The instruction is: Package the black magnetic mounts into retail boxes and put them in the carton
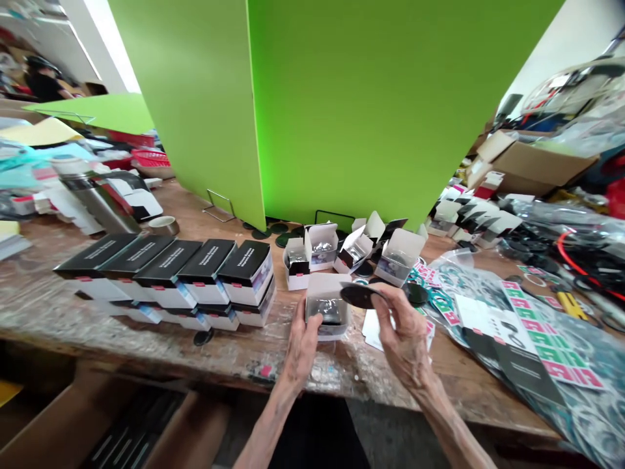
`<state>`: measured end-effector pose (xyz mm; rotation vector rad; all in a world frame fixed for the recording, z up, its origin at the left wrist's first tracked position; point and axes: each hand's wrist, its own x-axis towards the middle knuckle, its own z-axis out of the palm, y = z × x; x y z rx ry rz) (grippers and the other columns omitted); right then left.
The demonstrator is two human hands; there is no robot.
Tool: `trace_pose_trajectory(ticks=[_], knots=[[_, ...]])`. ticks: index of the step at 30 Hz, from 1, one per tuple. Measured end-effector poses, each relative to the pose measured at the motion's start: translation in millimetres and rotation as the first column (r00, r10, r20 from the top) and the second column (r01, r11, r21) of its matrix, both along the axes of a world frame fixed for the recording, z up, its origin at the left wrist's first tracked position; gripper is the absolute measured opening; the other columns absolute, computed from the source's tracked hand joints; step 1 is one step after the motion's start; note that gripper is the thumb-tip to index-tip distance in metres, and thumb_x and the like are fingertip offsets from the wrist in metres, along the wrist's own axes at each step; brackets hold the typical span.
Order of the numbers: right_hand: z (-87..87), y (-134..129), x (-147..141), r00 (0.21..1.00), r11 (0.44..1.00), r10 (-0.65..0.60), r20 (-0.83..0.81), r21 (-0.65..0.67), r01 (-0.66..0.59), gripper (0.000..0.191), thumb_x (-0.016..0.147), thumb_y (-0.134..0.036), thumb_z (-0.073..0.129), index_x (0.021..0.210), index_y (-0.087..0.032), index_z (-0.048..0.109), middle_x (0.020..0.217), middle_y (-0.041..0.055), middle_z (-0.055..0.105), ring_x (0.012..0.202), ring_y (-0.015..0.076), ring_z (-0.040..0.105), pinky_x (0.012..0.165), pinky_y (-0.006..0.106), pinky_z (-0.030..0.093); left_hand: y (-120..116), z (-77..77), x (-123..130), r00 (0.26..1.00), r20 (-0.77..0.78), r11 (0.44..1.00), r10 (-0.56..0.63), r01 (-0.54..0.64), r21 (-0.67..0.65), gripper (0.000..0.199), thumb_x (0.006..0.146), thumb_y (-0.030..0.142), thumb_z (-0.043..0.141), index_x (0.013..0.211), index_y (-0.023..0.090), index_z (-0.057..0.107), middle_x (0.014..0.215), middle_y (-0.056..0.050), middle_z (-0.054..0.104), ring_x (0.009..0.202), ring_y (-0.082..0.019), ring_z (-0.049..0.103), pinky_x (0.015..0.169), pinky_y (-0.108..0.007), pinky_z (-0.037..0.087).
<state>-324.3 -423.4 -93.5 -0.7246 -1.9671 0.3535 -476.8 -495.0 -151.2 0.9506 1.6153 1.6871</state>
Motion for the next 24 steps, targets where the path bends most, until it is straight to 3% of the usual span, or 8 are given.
trace_pose_trajectory(ticks=[4, 7, 10, 14, 17, 21, 24], knots=[[-15.7, 6.1, -36.2, 0.966, 0.966, 0.197, 0.165, 0.138, -0.22, 0.029, 0.094, -0.013, 0.036, 0.111, -0.022, 0.058, 0.102, 0.0061, 0.067, 0.095, 0.0177, 0.061, 0.088, 0.035, 0.045, 6.8, -4.4, -1.4, 0.998, -0.033, 0.996, 0.059, -0.061, -0.065, 0.05, 0.08, 0.021, 0.043, 0.129, 0.018, 0.05, 0.128, -0.007, 0.056, 0.123, -0.022, 0.048, 0.106, -0.038, 0.038], [-30.5, 14.4, -48.1, 0.947, 0.955, 0.151, 0.285, 0.206, -0.214, 0.034, 0.092, -0.007, 0.033, 0.109, -0.021, 0.058, 0.099, 0.0058, 0.066, 0.094, 0.0191, 0.058, 0.092, 0.041, 0.037, 8.3, -9.1, -4.0, 0.996, -0.047, 0.994, 0.077, -0.081, -0.077, 0.052, 0.076, 0.018, 0.043, 0.128, 0.016, 0.051, 0.129, -0.011, 0.052, 0.123, -0.024, 0.047, 0.106, -0.039, 0.038], [-38.1, 12.9, -47.7, 0.956, 0.953, 0.11, 0.272, 0.244, -0.179, 0.036, 0.091, -0.008, 0.033, 0.118, -0.02, 0.053, 0.104, 0.009, 0.063, 0.099, 0.0214, 0.055, 0.092, 0.041, 0.037, 6.7, -12.4, -3.5, 0.992, -0.073, 0.992, 0.101, -0.105, -0.066, 0.052, 0.077, 0.017, 0.042, 0.128, 0.014, 0.051, 0.13, -0.013, 0.051, 0.124, -0.025, 0.046, 0.106, -0.04, 0.039], [-47.6, 8.8, -41.3, 0.956, 0.919, -0.002, 0.294, 0.378, -0.114, 0.045, 0.086, -0.012, 0.037, 0.13, -0.019, 0.046, 0.117, 0.0145, 0.058, 0.108, 0.0279, 0.052, 0.095, 0.049, 0.032, 1.7, -14.6, 0.2, 0.991, -0.085, 0.992, 0.104, -0.11, -0.067, 0.056, 0.076, 0.014, 0.043, 0.132, 0.019, 0.05, 0.131, -0.011, 0.05, 0.125, -0.023, 0.046, 0.107, -0.038, 0.039], [-54.9, 13.2, -40.0, 0.946, 0.881, -0.018, 0.323, 0.452, -0.138, 0.045, 0.085, -0.013, 0.039, 0.13, -0.018, 0.046, 0.111, 0.0141, 0.061, 0.105, 0.0291, 0.054, 0.097, 0.052, 0.028, -0.7, -16.0, 1.7, 0.992, -0.086, 0.993, 0.09, -0.096, -0.067, 0.059, 0.077, 0.013, 0.043, 0.135, 0.023, 0.047, 0.128, -0.009, 0.049, 0.126, -0.021, 0.044, 0.11, -0.036, 0.035], [-50.7, 16.2, -43.6, 0.943, 0.884, 0.005, 0.332, 0.44, -0.16, 0.036, 0.088, -0.011, 0.036, 0.119, -0.017, 0.053, 0.106, 0.0131, 0.062, 0.101, 0.0262, 0.057, 0.094, 0.048, 0.033, -1.9, -16.4, 0.3, 0.993, -0.101, 0.996, 0.059, -0.065, -0.064, 0.057, 0.077, 0.012, 0.044, 0.133, 0.022, 0.049, 0.118, -0.01, 0.05, 0.117, -0.021, 0.049, 0.104, -0.035, 0.041], [-38.3, 10.1, -44.8, 0.915, 0.914, 0.017, 0.403, 0.364, -0.178, 0.027, 0.091, -0.011, 0.036, 0.102, -0.018, 0.06, 0.1, 0.0104, 0.063, 0.097, 0.0247, 0.057, 0.092, 0.047, 0.034, -2.1, -15.9, -1.2, 0.994, -0.094, 0.997, 0.047, -0.052, -0.053, 0.053, 0.08, 0.014, 0.043, 0.133, 0.02, 0.047, 0.123, -0.012, 0.047, 0.119, -0.022, 0.049, 0.106, -0.037, 0.039]])
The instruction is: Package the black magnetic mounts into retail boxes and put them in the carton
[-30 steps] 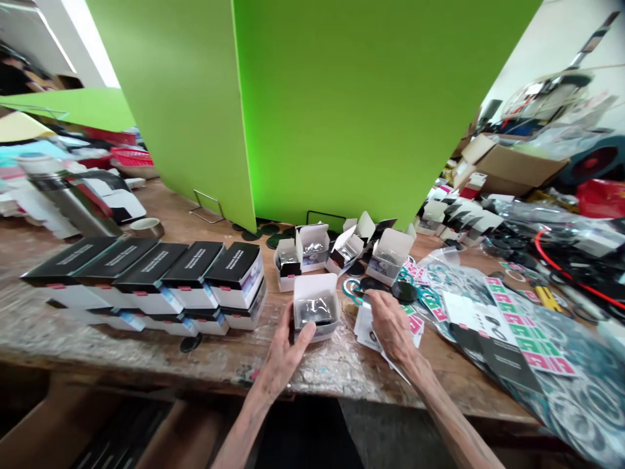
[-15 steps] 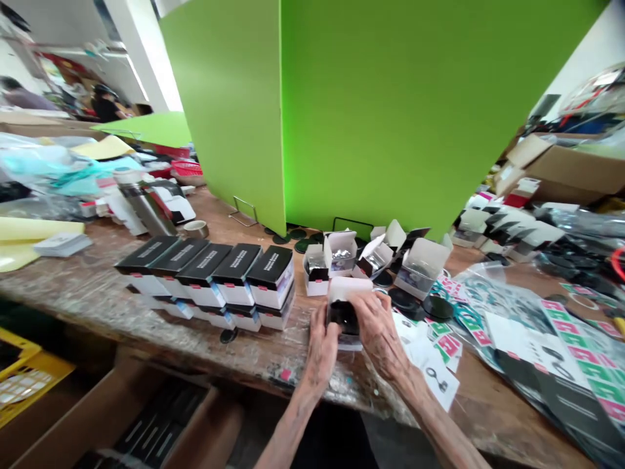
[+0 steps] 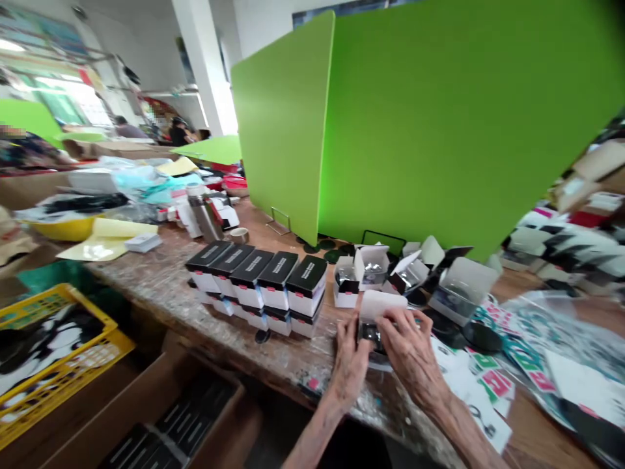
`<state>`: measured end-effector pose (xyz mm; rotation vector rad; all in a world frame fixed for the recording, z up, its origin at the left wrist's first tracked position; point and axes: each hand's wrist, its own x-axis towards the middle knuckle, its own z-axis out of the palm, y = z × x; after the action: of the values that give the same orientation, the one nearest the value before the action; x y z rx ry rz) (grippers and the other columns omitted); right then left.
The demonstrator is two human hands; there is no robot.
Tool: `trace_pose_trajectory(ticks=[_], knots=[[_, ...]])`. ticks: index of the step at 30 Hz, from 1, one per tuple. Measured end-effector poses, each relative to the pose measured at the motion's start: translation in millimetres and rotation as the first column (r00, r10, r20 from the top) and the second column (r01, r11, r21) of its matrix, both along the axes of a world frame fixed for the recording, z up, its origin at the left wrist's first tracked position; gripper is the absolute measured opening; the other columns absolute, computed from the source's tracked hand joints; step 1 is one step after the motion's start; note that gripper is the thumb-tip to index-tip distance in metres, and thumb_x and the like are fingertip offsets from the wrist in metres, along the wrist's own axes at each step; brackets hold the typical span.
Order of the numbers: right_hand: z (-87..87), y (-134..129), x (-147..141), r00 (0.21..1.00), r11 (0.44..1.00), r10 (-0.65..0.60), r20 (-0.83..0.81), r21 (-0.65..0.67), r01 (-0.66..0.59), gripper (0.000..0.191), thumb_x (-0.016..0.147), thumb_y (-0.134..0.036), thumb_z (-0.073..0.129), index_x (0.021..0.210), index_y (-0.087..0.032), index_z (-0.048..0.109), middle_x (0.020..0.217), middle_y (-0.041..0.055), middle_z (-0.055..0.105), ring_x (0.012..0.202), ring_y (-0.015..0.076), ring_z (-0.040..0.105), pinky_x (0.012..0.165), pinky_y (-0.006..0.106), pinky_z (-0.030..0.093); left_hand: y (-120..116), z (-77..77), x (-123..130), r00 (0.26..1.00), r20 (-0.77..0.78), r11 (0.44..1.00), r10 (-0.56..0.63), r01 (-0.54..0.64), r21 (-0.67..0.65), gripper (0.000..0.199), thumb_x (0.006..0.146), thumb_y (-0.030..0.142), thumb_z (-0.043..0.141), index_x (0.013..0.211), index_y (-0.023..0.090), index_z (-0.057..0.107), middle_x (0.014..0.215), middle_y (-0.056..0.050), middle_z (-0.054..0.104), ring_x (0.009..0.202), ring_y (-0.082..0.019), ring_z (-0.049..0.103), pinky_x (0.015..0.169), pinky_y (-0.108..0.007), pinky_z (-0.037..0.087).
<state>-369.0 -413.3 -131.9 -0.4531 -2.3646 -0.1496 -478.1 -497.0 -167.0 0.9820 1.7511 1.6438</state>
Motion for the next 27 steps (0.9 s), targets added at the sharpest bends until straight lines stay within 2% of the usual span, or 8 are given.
trace_pose_trajectory(ticks=[5, 8, 11, 14, 16, 18, 23, 27], knots=[[1.8, -11.0, 14.0, 0.998, 0.983, 0.058, -0.033, -0.174, -0.062, 0.033, 0.091, -0.013, 0.04, 0.119, -0.019, 0.056, 0.11, 0.0087, 0.064, 0.114, 0.0264, 0.052, 0.108, 0.056, 0.024, -3.7, 0.6, -0.4, 0.997, 0.059, 0.98, -0.048, 0.036, 0.194, 0.053, 0.089, 0.024, 0.048, 0.139, 0.023, 0.03, 0.136, -0.011, 0.046, 0.126, -0.02, 0.047, 0.108, -0.039, 0.037], [-12.2, -12.3, 26.3, 0.955, 0.876, -0.028, -0.296, -0.467, -0.119, 0.04, 0.094, -0.02, 0.039, 0.134, -0.023, 0.042, 0.133, 0.0089, 0.053, 0.127, 0.0231, 0.046, 0.108, 0.048, 0.034, -9.0, 1.1, -1.2, 0.995, -0.098, 0.967, -0.027, 0.051, 0.25, 0.046, 0.092, 0.03, 0.05, 0.134, 0.024, 0.035, 0.131, -0.01, 0.051, 0.121, -0.02, 0.051, 0.104, -0.038, 0.041], [-25.2, -9.6, 26.1, 0.912, 0.679, -0.134, -0.389, -0.706, -0.201, 0.04, 0.099, -0.029, 0.033, 0.139, -0.023, 0.032, 0.135, 0.0105, 0.052, 0.121, 0.0197, 0.054, 0.097, 0.038, 0.048, -11.8, 1.8, -4.9, 0.951, -0.308, 0.97, 0.03, 0.046, 0.237, 0.037, 0.092, 0.029, 0.05, 0.129, 0.025, 0.046, 0.127, -0.009, 0.051, 0.121, -0.021, 0.049, 0.105, -0.039, 0.039], [-30.0, -4.0, 16.2, 0.881, 0.358, -0.071, -0.467, -0.837, -0.414, 0.044, 0.097, -0.036, 0.038, 0.137, -0.023, 0.027, 0.129, 0.011, 0.057, 0.115, 0.0195, 0.058, 0.094, 0.036, 0.051, -9.8, 4.2, -12.2, 0.926, -0.377, 0.979, -0.005, 0.081, 0.186, 0.027, 0.093, 0.029, 0.047, 0.118, 0.025, 0.057, 0.124, -0.008, 0.05, 0.12, -0.021, 0.048, 0.106, -0.039, 0.038], [-30.2, -0.3, 11.4, 0.854, 0.283, -0.067, -0.516, -0.831, -0.48, 0.049, 0.095, -0.037, 0.044, 0.137, -0.025, 0.022, 0.126, 0.0103, 0.057, 0.114, 0.0196, 0.058, 0.094, 0.038, 0.05, -6.8, 7.1, -19.0, 0.959, -0.274, 0.978, -0.077, 0.125, 0.164, 0.03, 0.091, 0.029, 0.049, 0.121, 0.025, 0.052, 0.119, -0.007, 0.052, 0.113, -0.02, 0.053, 0.101, -0.038, 0.043], [-29.8, 1.5, 11.9, 0.863, 0.353, -0.054, -0.502, -0.818, -0.454, 0.043, 0.095, -0.034, 0.044, 0.134, -0.027, 0.027, 0.126, 0.0087, 0.056, 0.116, 0.0189, 0.057, 0.097, 0.038, 0.049, -4.3, 10.5, -27.6, 0.976, -0.143, 0.971, -0.165, 0.186, 0.148, 0.042, 0.089, 0.028, 0.053, 0.129, 0.025, 0.042, 0.115, -0.006, 0.053, 0.105, -0.019, 0.057, 0.095, -0.037, 0.047], [-28.9, -3.2, 29.7, 0.963, 0.749, 0.05, -0.263, -0.628, -0.21, 0.028, 0.093, -0.033, 0.049, 0.121, -0.025, 0.047, 0.139, 0.0093, 0.043, 0.132, 0.0237, 0.04, 0.109, 0.047, 0.035, -7.8, 18.7, -48.9, 0.894, -0.294, 0.92, -0.339, 0.38, 0.093, 0.037, 0.083, 0.033, 0.064, 0.117, 0.024, 0.052, 0.118, -0.006, 0.051, 0.11, -0.021, 0.054, 0.097, -0.037, 0.046], [-23.0, -6.5, 36.6, 0.986, 0.823, 0.1, -0.132, -0.545, -0.157, 0.039, 0.093, -0.029, 0.051, 0.131, -0.026, 0.041, 0.143, 0.0088, 0.038, 0.133, 0.0215, 0.037, 0.11, 0.044, 0.036, -13.6, 22.8, -54.8, 0.81, -0.501, 0.917, -0.305, 0.392, 0.077, 0.04, 0.079, 0.027, 0.069, 0.116, 0.024, 0.055, 0.131, -0.008, 0.045, 0.126, -0.023, 0.045, 0.107, -0.039, 0.038]])
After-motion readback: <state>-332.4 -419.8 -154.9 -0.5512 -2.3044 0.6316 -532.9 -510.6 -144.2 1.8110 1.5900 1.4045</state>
